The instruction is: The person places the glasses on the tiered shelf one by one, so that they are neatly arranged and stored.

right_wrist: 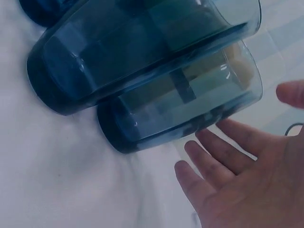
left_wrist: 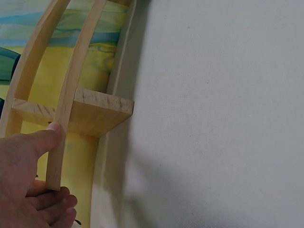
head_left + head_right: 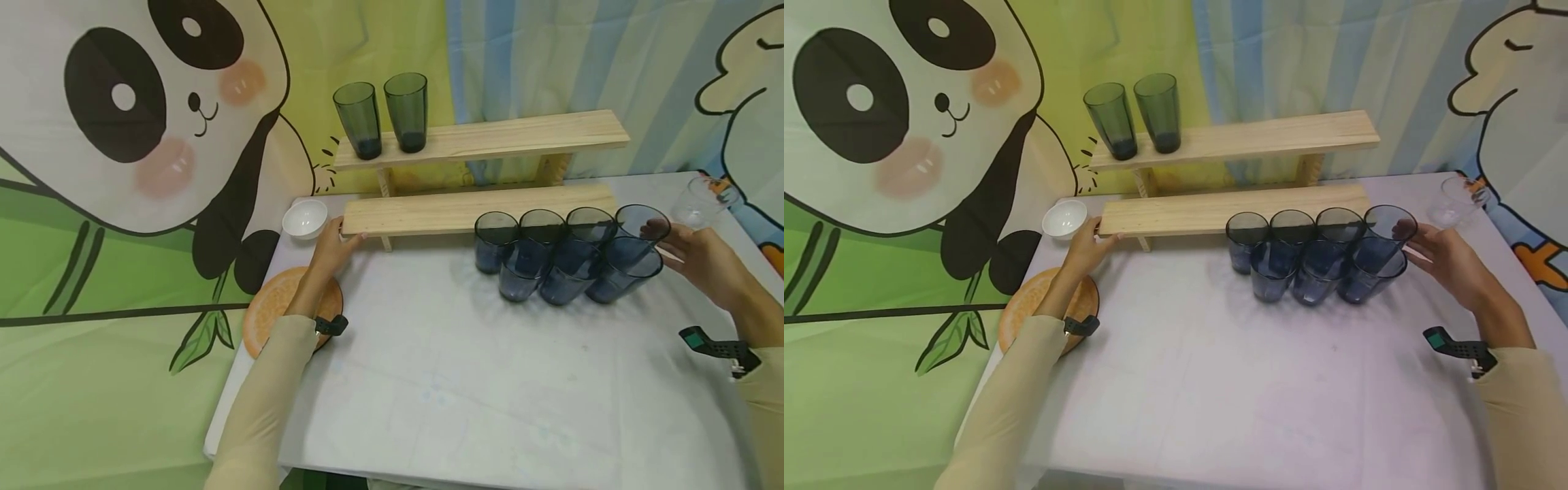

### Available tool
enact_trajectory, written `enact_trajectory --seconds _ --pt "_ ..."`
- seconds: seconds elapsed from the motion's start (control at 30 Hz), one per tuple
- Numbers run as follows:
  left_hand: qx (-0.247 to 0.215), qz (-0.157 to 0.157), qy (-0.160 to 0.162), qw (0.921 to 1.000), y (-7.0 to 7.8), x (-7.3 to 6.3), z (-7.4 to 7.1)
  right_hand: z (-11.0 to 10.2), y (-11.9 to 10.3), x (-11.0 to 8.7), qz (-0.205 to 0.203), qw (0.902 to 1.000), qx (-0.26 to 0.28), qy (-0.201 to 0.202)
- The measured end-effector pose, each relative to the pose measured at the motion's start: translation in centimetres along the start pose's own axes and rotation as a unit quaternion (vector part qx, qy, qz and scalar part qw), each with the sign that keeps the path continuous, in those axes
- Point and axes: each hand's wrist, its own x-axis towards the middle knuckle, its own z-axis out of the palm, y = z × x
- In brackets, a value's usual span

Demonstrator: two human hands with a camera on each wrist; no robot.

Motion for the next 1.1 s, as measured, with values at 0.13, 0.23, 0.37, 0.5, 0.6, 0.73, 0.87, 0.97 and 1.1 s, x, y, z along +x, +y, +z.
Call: enact_trajectory --seconds 0.13,0.23,0.37,0.5,0.6,0.73,0.87,0.97,1.1 --pt "-0.001 0.001 0.002 1.0000 0.1 0.0 0.0 0.4 0.6 -0.3 -0.008 0.9992 -0.035 -0.015" --pt "-0.001 0.001 0.004 1.0000 0.0 0.0 0.0 0.8 0.7 -0.2 0.005 0.9951 -0.096 -0.021" --pt "0.002 0.005 0.006 1.0000 -0.2 0.1 0.1 1.4 0.8 0.2 0.020 0.9929 -0.114 -0.027" --pt "0.002 0.006 0.006 1.0000 -0.3 0.1 0.1 1.5 1.1 0.5 0.004 0.9934 -0.110 -0.034" --pt "0.000 0.004 0.006 1.0000 -0.2 0.1 0.1 1.5 0.9 0.7 0.001 0.9931 -0.110 -0.039" --pt "0.001 -0.001 0.008 1.0000 -0.3 0.1 0.0 1.5 0.5 0.8 0.015 0.9897 -0.140 -0.027" --pt "0.002 0.002 0.008 1.0000 -0.3 0.1 0.0 1.7 0.3 0.8 0.023 0.9831 -0.181 0.008" --pt "0.003 0.005 0.007 1.0000 -0.2 0.0 0.1 1.9 0.4 0.8 0.026 0.9801 -0.194 0.030" --pt "0.003 0.003 0.006 1.0000 -0.2 0.0 0.1 2.1 0.7 0.8 0.031 0.9839 -0.172 0.034"
